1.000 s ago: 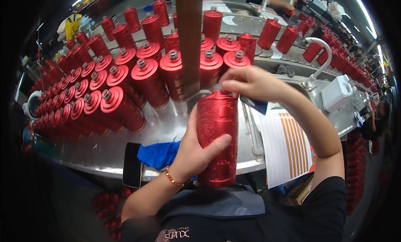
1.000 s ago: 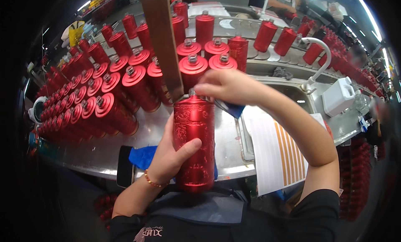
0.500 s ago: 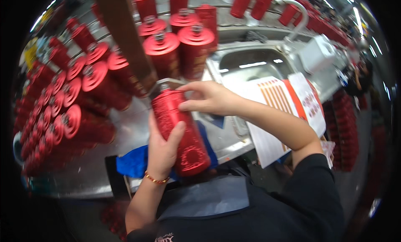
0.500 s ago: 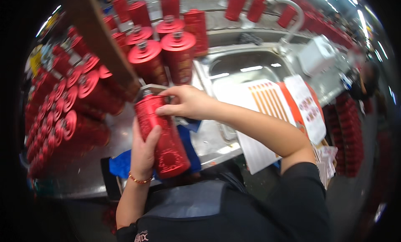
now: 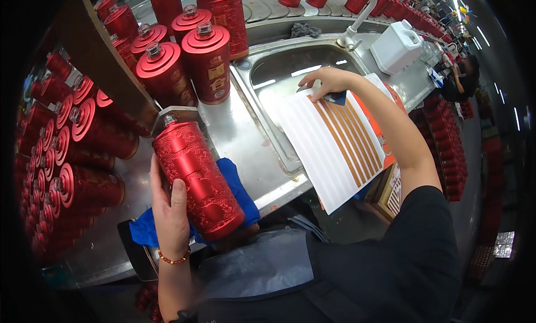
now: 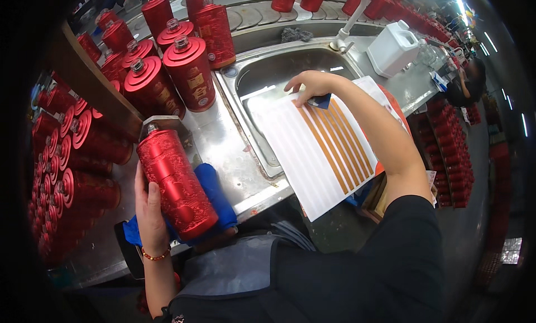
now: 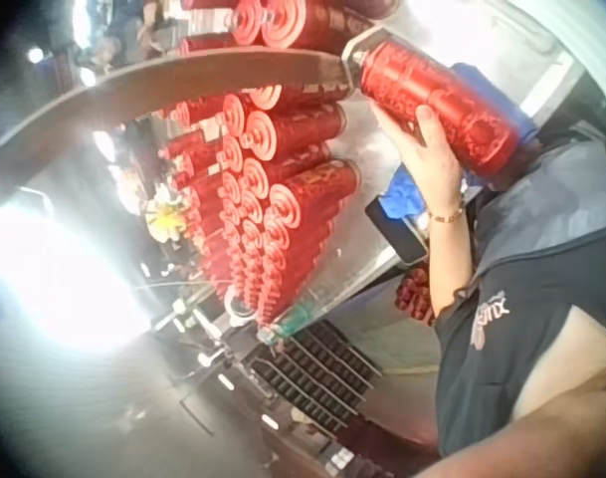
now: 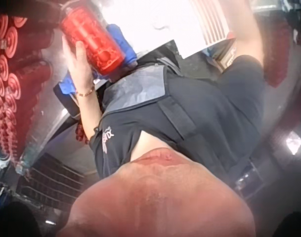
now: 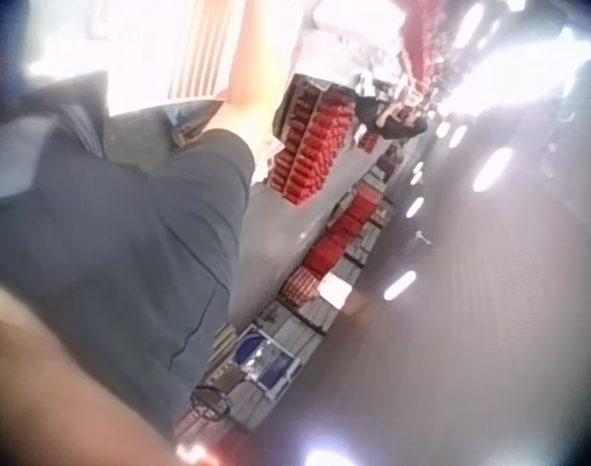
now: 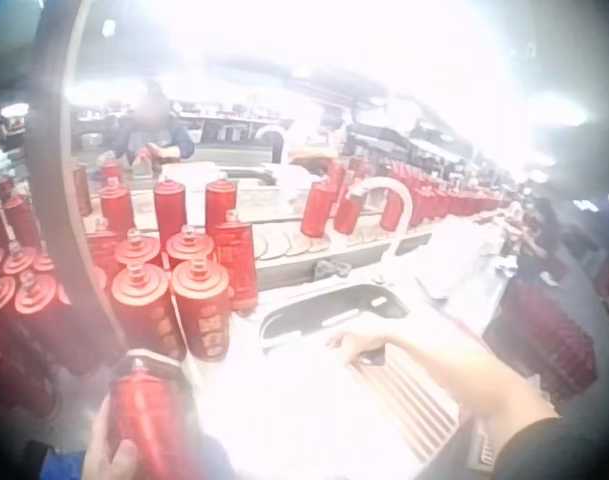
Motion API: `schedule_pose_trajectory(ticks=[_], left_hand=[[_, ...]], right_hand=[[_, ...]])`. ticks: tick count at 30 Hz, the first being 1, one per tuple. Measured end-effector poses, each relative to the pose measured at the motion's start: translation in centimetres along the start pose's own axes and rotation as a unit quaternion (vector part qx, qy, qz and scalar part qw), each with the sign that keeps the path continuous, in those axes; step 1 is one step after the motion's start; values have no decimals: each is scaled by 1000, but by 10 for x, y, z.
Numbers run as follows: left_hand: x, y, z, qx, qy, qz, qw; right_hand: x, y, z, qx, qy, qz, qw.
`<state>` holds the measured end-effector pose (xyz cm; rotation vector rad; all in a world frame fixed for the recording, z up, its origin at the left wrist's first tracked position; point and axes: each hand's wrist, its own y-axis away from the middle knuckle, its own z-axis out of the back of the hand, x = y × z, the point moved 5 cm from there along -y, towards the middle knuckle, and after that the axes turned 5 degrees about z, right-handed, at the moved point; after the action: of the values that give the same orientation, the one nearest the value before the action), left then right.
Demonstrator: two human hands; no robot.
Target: The person picks up red cylindrical cans, wipes them with a blue cloth, and applies gold and round stickers to the surface. They rotate each can to align and smooth the labels, then place the finished cans back on the metal table.
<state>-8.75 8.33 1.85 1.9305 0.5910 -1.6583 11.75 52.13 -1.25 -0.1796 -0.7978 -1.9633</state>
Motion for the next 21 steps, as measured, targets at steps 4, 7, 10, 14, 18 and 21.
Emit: schedule_pose_trajectory(ticks=[4,7,10,14,18,21], left_hand=[[-14,7,0,-95,-4,-127,987],[-43,24,-5,-130,-120,-305,936],[-62,31,-34,-17,-185,-351,918],[-78,27,-80,114,-230,-282,924],[-72,38,-117,222,-71,-200,952],[-64,48,-118,287,13,-113,951]], right_hand=[[10,-6,10,-36,40,0,999],[32,11,21,-159,111,39,980],[106,45,23,-239,160,118,950],[237,110,3,-162,103,265,945],[304,173,2,-178,-17,332,926],[308,200,14,-220,-56,332,916]])
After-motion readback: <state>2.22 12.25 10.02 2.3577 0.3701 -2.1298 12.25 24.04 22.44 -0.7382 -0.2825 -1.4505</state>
